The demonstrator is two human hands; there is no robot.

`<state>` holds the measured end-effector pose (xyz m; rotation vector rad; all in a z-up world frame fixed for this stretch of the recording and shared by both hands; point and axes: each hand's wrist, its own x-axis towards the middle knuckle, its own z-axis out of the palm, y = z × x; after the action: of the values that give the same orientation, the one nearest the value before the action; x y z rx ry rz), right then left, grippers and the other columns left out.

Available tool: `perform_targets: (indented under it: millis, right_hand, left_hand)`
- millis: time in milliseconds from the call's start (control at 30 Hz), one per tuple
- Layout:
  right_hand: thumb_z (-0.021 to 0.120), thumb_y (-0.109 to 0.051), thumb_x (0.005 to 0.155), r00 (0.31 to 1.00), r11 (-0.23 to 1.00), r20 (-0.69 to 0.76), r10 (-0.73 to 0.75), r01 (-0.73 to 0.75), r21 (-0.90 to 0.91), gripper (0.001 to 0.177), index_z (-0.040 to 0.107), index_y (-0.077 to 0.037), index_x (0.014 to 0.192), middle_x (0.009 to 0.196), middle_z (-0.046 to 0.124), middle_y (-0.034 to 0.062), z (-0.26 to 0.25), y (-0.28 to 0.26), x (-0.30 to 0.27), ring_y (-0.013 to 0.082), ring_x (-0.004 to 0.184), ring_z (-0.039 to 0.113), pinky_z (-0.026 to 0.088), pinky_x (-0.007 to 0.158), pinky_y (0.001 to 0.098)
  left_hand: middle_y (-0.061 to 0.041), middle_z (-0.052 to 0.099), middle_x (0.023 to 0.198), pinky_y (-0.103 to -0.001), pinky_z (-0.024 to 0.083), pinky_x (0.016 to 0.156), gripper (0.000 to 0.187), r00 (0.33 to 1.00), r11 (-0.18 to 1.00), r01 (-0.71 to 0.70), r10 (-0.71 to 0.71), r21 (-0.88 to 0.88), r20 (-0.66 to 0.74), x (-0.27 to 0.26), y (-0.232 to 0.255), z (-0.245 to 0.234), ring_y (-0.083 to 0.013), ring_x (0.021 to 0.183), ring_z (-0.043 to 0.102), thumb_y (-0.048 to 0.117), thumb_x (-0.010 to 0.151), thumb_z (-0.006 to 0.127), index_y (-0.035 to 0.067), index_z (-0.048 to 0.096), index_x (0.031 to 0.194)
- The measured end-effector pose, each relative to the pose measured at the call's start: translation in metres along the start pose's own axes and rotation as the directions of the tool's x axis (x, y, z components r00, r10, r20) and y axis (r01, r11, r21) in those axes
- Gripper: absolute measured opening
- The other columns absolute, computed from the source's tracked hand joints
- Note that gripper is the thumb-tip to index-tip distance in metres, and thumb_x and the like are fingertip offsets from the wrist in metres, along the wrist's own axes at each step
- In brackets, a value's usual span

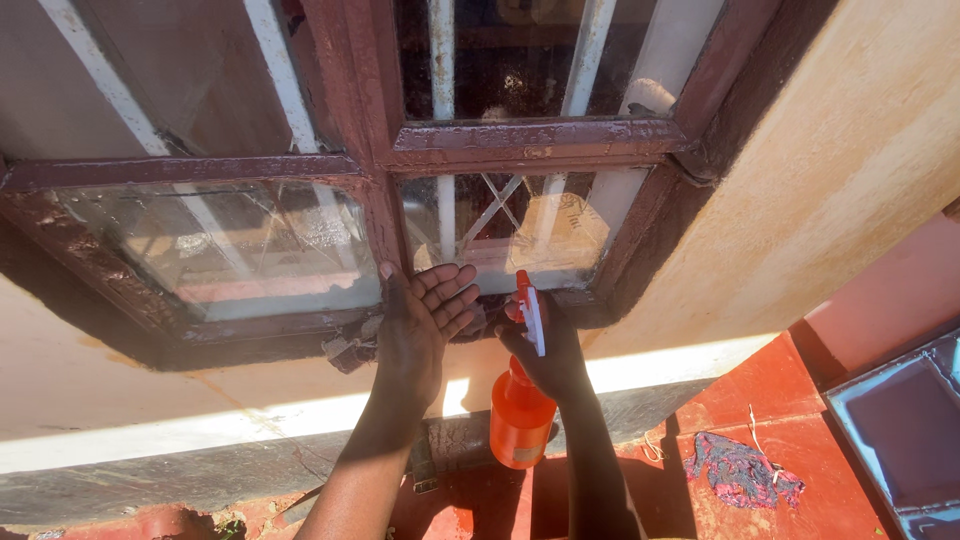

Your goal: The person wipes window panes and frames with a cloth, then picks up a spray bottle and sprays liquid onto their hand and the window.

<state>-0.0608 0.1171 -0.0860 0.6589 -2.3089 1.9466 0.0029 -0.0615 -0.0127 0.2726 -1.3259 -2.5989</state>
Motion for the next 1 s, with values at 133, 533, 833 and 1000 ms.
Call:
perform_targets:
  millis: [133, 533, 833, 1000]
  right_hand:
    - [0.074, -0.014, 0.083, 0.997, 0.997, 0.020, -0.077, 0.077, -0.006, 0.045, 0.058, -0.002, 0.123, 0.102, 0.067, 0.0075, 0.009, 0.000, 0.001, 0.0180, 0.086, 0.068, 0.056, 0.078, 0.0324]
    - [0.078, -0.012, 0.079, 0.990, 0.991, -0.075, -0.121, 0.117, -0.060, 0.050, 0.057, -0.004, 0.123, 0.100, 0.071, 0.0095, 0.020, -0.031, 0.022, 0.0182, 0.081, 0.072, 0.058, 0.074, 0.0336]
    - [0.076, -0.014, 0.083, 0.975, 0.992, -0.190, -0.114, 0.099, -0.083, 0.049, 0.055, -0.003, 0.126, 0.102, 0.069, 0.0100, 0.001, -0.023, 0.026, 0.0187, 0.081, 0.074, 0.058, 0.074, 0.0326]
    - [0.074, -0.014, 0.085, 0.964, 0.986, -0.219, -0.147, 0.126, -0.108, 0.047, 0.055, -0.002, 0.127, 0.105, 0.069, 0.0093, -0.013, -0.015, 0.017, 0.0193, 0.089, 0.073, 0.058, 0.077, 0.0323]
  left_hand:
    - [-0.019, 0.070, 0.125, -0.045, 0.049, 0.104, 0.087, 0.999, 0.999, -0.023, 0.024, 0.028, -0.043, 0.001, 0.013, -0.004, -0.0289, 0.116, 0.066, 0.072, 0.096, 0.016, 0.000, 0.058, 0.125]
    - [-0.016, 0.070, 0.126, -0.045, 0.047, 0.106, 0.089, 0.995, 0.998, -0.034, 0.038, 0.051, -0.092, -0.003, 0.034, -0.009, -0.0276, 0.119, 0.066, 0.073, 0.094, 0.012, 0.002, 0.057, 0.127]
    - [-0.017, 0.069, 0.126, -0.044, 0.046, 0.105, 0.091, 0.998, 0.997, -0.058, 0.058, 0.042, -0.001, 0.004, 0.023, 0.003, -0.0277, 0.119, 0.065, 0.076, 0.093, 0.015, 0.002, 0.058, 0.127]
    - [-0.016, 0.070, 0.127, -0.045, 0.046, 0.105, 0.090, 0.998, 0.995, -0.054, 0.053, 0.083, 0.020, 0.004, 0.018, 0.017, -0.0279, 0.119, 0.066, 0.075, 0.093, 0.015, 0.002, 0.058, 0.125]
